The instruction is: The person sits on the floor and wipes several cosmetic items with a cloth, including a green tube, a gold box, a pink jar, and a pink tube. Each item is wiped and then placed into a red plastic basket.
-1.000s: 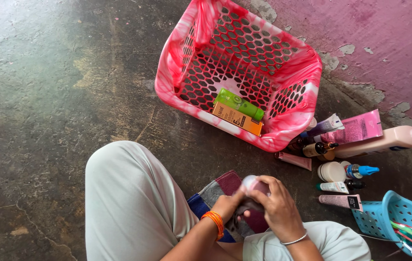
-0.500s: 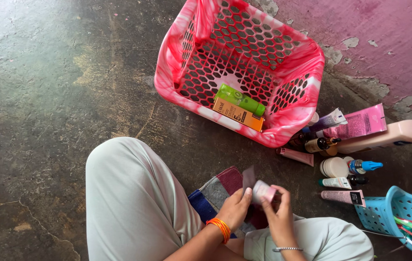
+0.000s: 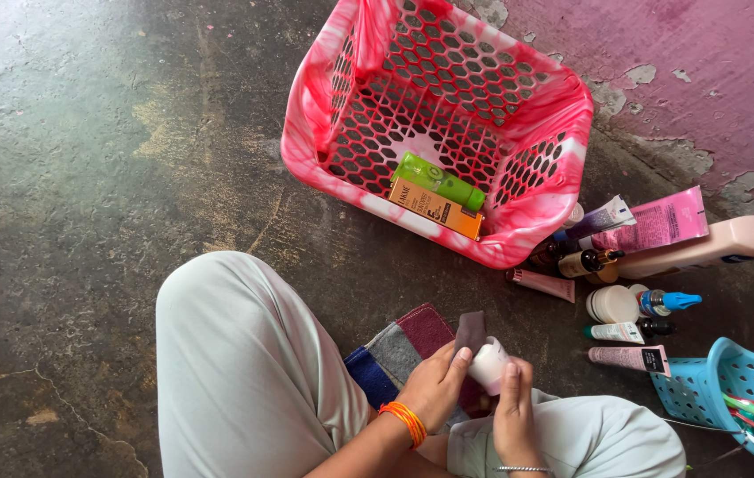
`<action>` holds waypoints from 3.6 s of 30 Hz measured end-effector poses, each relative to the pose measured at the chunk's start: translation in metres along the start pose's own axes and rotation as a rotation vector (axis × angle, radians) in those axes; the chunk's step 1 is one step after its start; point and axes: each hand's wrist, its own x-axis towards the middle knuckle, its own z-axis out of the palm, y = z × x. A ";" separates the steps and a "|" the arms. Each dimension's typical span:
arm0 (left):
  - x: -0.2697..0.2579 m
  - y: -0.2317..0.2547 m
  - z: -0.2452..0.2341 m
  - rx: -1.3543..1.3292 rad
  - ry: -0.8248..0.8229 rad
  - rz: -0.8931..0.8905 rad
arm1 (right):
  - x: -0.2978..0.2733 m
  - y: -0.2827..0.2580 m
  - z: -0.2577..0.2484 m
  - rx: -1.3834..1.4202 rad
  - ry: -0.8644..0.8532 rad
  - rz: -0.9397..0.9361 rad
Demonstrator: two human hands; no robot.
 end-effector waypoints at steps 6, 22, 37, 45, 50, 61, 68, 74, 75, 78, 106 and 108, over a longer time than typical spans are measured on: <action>-0.011 -0.005 -0.001 0.188 0.031 0.329 | 0.022 0.002 -0.004 -0.052 0.045 0.020; 0.020 -0.056 0.023 -0.109 0.101 0.196 | 0.016 -0.060 -0.015 0.389 -0.003 -0.024; 0.061 -0.103 0.007 -1.088 0.148 -0.510 | -0.035 -0.087 0.056 0.100 -0.272 0.086; 0.042 -0.076 0.015 -1.294 0.094 -0.227 | 0.000 -0.114 0.037 -0.552 -0.033 -0.389; 0.027 -0.052 0.005 -1.224 0.096 -0.163 | -0.030 -0.151 0.034 -0.719 -0.085 -0.449; 0.035 -0.059 -0.002 -1.242 0.033 -0.136 | -0.031 -0.135 0.020 -0.450 -0.243 -0.281; 0.027 -0.049 0.001 -0.685 0.277 0.160 | 0.004 -0.132 0.010 -0.640 -0.023 -0.316; 0.002 -0.029 0.009 0.148 0.404 0.335 | -0.010 -0.146 0.005 -0.621 -0.177 -0.406; 0.008 -0.030 0.006 0.076 0.339 0.126 | -0.018 -0.151 0.002 -0.637 -0.262 -0.420; 0.025 -0.040 0.004 -0.025 0.200 -0.142 | -0.031 -0.168 -0.005 -0.675 -0.314 -0.568; 0.044 -0.071 0.015 -0.174 0.105 -0.181 | -0.027 -0.179 -0.034 -0.839 -0.376 -0.873; 0.038 -0.060 0.010 -0.105 0.291 -0.221 | -0.029 -0.173 -0.023 -0.686 -0.381 -0.538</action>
